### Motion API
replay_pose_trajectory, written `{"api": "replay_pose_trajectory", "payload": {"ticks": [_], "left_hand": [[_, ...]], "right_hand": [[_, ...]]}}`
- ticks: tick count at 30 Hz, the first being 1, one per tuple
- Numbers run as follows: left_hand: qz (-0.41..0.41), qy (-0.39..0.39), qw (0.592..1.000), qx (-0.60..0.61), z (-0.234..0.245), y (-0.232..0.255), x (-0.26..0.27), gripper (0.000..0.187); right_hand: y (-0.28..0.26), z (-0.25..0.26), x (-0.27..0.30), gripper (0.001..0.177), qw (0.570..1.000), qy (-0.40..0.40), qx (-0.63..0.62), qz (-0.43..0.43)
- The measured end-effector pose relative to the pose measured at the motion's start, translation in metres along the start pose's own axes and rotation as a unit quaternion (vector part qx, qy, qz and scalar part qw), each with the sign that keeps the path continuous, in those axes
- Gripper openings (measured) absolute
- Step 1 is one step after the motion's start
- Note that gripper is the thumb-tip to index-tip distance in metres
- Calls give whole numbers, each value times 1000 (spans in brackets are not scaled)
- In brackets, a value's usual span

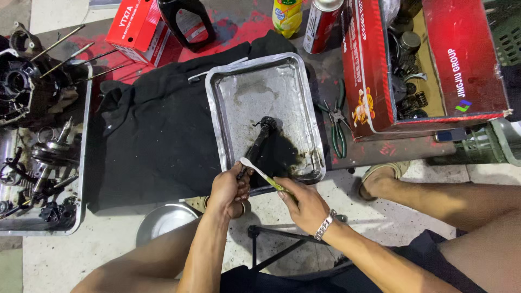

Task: The person scrubs a camshaft with a toothbrush in a metal tray containing cleaning fluid, then places it in a separate bowl. The person then picks up a crankshaft and scrubs it with the same toothbrush in the tray.

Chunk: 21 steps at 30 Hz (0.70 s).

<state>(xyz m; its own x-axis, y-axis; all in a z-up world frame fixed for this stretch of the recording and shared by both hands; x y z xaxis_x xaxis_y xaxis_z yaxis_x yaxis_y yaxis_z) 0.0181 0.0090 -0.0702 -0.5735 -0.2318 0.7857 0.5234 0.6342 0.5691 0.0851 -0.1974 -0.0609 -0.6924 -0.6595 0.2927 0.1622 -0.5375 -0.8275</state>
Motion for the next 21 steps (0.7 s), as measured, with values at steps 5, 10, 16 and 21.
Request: {"api": "replay_pose_trajectory", "payload": {"ticks": [5,10,16,21], "left_hand": [[18,4,999,29,-4,-3,8,37],[7,41,999,-9,-2,1,6,38],[-43,83,988,-126,0,-8,-1,43],[-101,152,942,-281,0,1,-3,50]], "right_hand": [[6,13,-24,37,997,36,2,-69],[-29,12,17,34,937,168,57,302],[6,36,-33,38,992,114,45,-25],[17,55,-16,30,977,205,43,35]]}}
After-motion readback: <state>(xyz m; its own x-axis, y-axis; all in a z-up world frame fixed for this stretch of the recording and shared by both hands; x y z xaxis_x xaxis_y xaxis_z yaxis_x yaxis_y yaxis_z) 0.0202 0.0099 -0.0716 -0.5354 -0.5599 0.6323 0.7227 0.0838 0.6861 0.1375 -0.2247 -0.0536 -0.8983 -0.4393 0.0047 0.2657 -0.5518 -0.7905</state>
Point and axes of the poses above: each hand's wrist, its own x-axis away from the middle knuckle, its own z-axis out of the back of the hand, y = z × x, the point moved 3 cm from there along -x, towards the middle knuckle, and after that the axes turned 3 degrees about -x, right-handed, at the moved point
